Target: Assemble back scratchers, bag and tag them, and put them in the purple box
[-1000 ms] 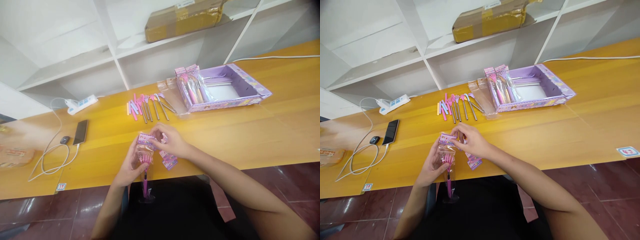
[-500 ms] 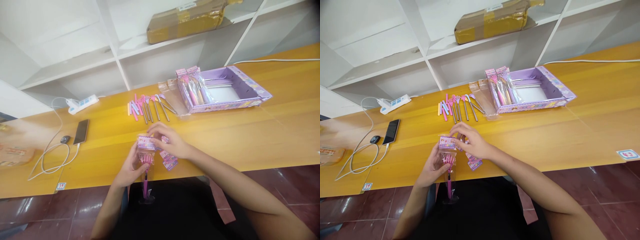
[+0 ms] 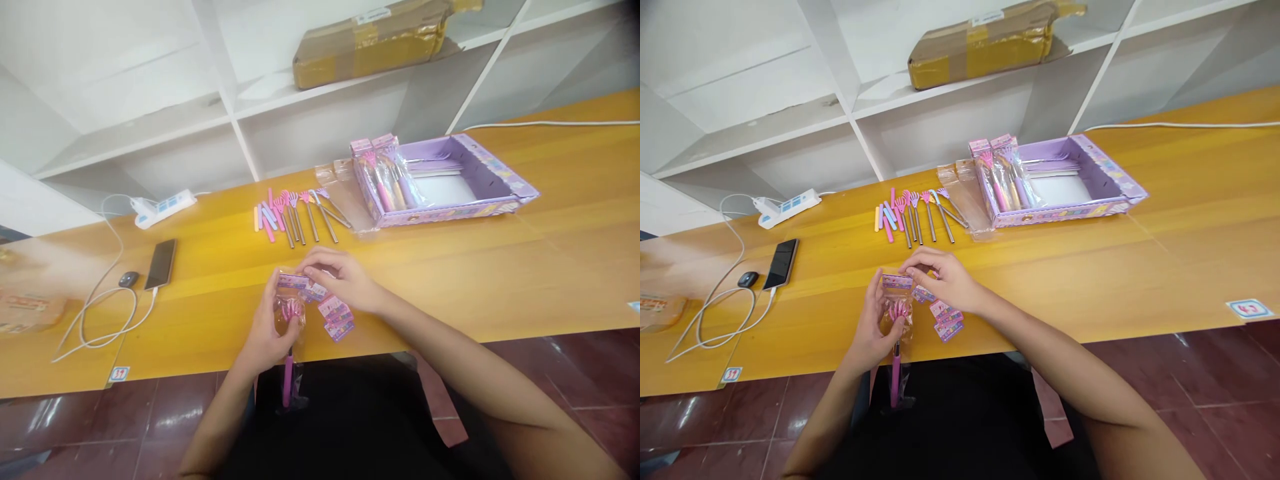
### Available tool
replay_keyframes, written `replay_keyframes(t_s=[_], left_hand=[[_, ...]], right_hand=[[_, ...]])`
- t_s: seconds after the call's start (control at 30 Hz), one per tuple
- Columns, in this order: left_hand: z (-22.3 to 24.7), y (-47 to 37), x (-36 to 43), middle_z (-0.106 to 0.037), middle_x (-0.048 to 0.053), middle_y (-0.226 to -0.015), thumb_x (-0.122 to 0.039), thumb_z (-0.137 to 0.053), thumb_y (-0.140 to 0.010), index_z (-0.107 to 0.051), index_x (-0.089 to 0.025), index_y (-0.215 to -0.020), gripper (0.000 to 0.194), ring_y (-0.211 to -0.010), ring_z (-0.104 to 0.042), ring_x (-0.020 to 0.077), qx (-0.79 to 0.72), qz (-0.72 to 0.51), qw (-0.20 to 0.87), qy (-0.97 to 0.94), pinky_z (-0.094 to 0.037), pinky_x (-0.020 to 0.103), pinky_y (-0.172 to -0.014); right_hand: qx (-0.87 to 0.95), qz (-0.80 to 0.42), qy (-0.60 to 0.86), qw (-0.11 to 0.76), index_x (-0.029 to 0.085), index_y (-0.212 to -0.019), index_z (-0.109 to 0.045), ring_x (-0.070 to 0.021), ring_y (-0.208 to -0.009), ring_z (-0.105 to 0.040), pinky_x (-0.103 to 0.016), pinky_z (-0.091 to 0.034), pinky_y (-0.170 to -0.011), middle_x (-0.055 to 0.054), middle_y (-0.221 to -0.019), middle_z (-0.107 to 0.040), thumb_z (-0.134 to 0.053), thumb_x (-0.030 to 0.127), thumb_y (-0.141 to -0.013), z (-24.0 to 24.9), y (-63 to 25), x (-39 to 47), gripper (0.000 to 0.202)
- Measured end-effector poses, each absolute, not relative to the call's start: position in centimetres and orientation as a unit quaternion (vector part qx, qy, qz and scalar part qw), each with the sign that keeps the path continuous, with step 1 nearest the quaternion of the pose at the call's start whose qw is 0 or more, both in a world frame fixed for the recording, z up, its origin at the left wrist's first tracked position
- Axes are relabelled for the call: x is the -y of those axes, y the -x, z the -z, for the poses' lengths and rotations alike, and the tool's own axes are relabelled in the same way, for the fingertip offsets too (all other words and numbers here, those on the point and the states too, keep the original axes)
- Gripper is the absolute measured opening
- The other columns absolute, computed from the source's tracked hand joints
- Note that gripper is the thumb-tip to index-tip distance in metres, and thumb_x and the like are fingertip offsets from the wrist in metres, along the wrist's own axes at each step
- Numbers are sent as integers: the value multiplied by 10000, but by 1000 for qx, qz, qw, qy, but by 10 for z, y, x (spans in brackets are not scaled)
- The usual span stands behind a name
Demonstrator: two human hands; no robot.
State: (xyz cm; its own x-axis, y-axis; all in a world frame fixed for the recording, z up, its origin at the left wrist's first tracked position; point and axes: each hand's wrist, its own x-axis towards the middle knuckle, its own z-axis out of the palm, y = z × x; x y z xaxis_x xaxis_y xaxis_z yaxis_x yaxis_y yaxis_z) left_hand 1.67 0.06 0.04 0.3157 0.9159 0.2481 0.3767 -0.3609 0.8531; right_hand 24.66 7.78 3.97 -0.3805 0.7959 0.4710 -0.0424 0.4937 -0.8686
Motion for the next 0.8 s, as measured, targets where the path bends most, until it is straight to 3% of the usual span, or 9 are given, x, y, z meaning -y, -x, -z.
replay_keyframes(t_s=[0.13,0.27,0.8], left_hand=[[-3,-24,-4,-469,157,-1656,-160,-626,-965,-179,-300,-1730,897,-1491,-517,335,-460,-375,215,-776,-454,541,-1221],[-13,-28,-6,-577,149,-1521,-129,-601,-942,-227,-297,-1718,878,-1345,-612,318,-468,-368,165,-786,-519,511,-1133],[-21,-31,-5,-577,132,-1403,-135,-597,-931,-442,-279,-1564,668,-1251,-604,296,-473,-369,196,-776,-542,493,-1064]], right_hand=[[727,-404,267,487,210,-1035,-780,-180,-927,-696,-345,-555,-874,-48,-979,-733,-638,242,-1049,-39,-245,-79,146],[729,-391,269,492,215,-1038,-780,-186,-923,-700,-356,-565,-878,-51,-979,-737,-643,259,-1049,-39,-245,-78,145],[734,-340,277,518,239,-1061,-788,-179,-916,-703,-361,-583,-876,-45,-991,-748,-649,227,-1048,-39,-245,-78,139]])
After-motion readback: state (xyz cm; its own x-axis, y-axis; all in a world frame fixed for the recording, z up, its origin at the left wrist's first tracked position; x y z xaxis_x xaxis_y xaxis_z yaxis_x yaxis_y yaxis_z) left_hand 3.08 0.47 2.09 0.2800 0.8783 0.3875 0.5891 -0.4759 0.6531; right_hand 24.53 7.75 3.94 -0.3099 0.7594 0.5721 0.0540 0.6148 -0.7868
